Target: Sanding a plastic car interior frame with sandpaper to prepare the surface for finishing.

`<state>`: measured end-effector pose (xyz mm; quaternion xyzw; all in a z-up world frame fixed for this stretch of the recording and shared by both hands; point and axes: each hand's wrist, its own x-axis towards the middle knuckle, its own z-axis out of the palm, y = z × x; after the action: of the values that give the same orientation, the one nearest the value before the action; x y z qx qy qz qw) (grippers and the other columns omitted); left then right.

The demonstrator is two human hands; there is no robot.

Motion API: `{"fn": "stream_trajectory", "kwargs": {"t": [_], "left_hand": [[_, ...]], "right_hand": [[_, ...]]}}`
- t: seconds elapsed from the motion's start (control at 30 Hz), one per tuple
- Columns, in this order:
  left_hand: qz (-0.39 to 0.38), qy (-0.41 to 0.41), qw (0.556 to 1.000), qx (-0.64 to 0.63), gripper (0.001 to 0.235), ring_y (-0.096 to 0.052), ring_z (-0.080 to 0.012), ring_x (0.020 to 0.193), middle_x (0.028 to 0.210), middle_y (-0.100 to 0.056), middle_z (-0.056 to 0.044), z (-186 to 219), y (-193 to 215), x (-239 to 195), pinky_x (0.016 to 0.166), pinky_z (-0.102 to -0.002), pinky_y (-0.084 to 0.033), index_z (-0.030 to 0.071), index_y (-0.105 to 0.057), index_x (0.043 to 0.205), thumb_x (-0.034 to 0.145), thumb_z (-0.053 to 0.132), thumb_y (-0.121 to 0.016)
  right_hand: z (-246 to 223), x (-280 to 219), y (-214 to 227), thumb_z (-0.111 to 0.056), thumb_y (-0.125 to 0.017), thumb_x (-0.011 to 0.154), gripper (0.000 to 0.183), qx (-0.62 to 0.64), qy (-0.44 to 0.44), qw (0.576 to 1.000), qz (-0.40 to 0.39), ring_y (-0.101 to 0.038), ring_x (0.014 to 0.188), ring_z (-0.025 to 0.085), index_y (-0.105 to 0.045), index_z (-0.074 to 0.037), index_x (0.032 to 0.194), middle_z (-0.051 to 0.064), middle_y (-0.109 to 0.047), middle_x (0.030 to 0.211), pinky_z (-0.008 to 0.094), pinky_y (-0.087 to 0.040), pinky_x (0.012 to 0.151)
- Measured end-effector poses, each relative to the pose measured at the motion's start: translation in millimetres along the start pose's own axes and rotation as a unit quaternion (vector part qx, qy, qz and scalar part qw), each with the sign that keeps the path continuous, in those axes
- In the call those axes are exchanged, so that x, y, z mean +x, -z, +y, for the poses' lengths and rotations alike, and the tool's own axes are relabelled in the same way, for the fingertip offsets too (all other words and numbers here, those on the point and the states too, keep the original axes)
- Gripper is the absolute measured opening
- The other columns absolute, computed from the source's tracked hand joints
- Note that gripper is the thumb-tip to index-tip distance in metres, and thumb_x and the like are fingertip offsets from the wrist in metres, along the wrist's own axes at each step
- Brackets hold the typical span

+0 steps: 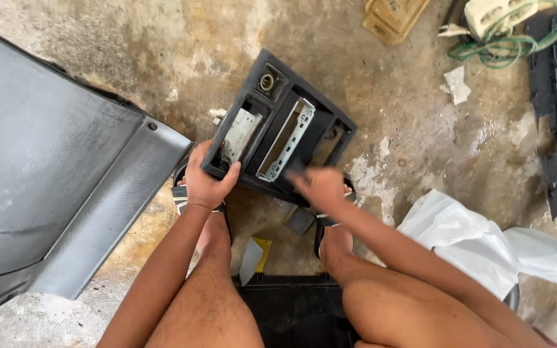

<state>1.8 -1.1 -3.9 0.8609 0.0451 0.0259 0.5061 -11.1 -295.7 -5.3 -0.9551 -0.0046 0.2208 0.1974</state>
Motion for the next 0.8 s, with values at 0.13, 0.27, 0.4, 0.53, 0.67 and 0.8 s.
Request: {"fn": "stream_trajectory", "kwargs": {"t": [0.13,0.27,0.4,0.53,0.67,0.8], "left_hand": [[-0.004,-0.006,1.0,-0.01,0.048,-0.069,-0.0372,0.101,0.108,-0.069,-0.013,-2.6,1.4,0.0,0.094,-0.056,-0.057,0.014,-0.063,0.125,0.089,0.041,-0.08],[0.012,-0.033,0.999,0.012,0.05,-0.069,-0.0396,0.102,0.11,-0.069,-0.015,-2.2,-2.0,-2.2,0.095,-0.051,-0.056,0.012,-0.064,0.122,0.088,0.043,-0.084],[0.015,-0.02,1.0,-0.006,0.048,-0.069,-0.0353,0.098,0.107,-0.07,-0.012,-3.0,-0.3,1.3,0.093,-0.05,-0.057,0.014,-0.066,0.12,0.086,0.044,-0.083],[0.002,0.008,0.999,-0.038,0.047,-0.069,-0.037,0.102,0.11,-0.069,-0.013,-2.4,4.3,-3.7,0.095,-0.055,-0.056,0.013,-0.065,0.124,0.09,0.041,-0.08],[0.006,-0.022,1.0,-0.013,0.049,-0.068,-0.0389,0.104,0.113,-0.069,-0.014,-3.8,-0.4,2.1,0.094,-0.053,-0.056,0.013,-0.065,0.122,0.088,0.044,-0.082],[0.01,-0.007,1.0,-0.021,0.048,-0.069,-0.0373,0.106,0.116,-0.07,-0.012,-6.3,0.6,-1.2,0.095,-0.053,-0.057,0.014,-0.065,0.12,0.087,0.043,-0.084]], "right_hand": [[20.0,37.4,14.8,-0.068,-0.069,0.087,0.069,-0.026,0.052,0.998,0.029,-0.066,0.053,0.038,-0.058,-0.009,0.053,0.017,-0.061,0.051,0.042,-0.048,0.051],[54.1,83.3,30.9,-0.077,-0.064,0.092,0.073,-0.019,-0.054,0.99,0.126,-0.067,0.055,0.036,-0.062,-0.014,0.056,0.012,-0.057,0.048,0.039,-0.05,0.053],[3.9,21.9,26.5,-0.07,-0.071,0.084,0.066,0.002,-0.05,0.998,0.024,-0.07,0.06,0.039,-0.069,-0.009,0.06,0.017,-0.062,0.054,0.041,-0.051,0.051],[6.9,48.8,46.5,-0.075,-0.057,0.091,0.069,-0.041,-0.024,0.995,-0.088,-0.069,0.055,0.03,-0.065,-0.014,0.059,0.004,-0.059,0.041,0.036,-0.055,0.06],[33.9,87.5,40.3,-0.072,-0.074,0.088,0.066,0.049,-0.059,0.993,0.089,-0.062,0.047,0.028,-0.057,-0.019,0.052,0.005,-0.047,0.041,0.031,-0.045,0.05],[-12.5,17.6,29.6,-0.067,-0.075,0.083,0.062,0.101,-0.129,0.986,0.019,-0.064,0.048,0.028,-0.059,-0.017,0.051,0.004,-0.053,0.042,0.034,-0.047,0.05]]}}
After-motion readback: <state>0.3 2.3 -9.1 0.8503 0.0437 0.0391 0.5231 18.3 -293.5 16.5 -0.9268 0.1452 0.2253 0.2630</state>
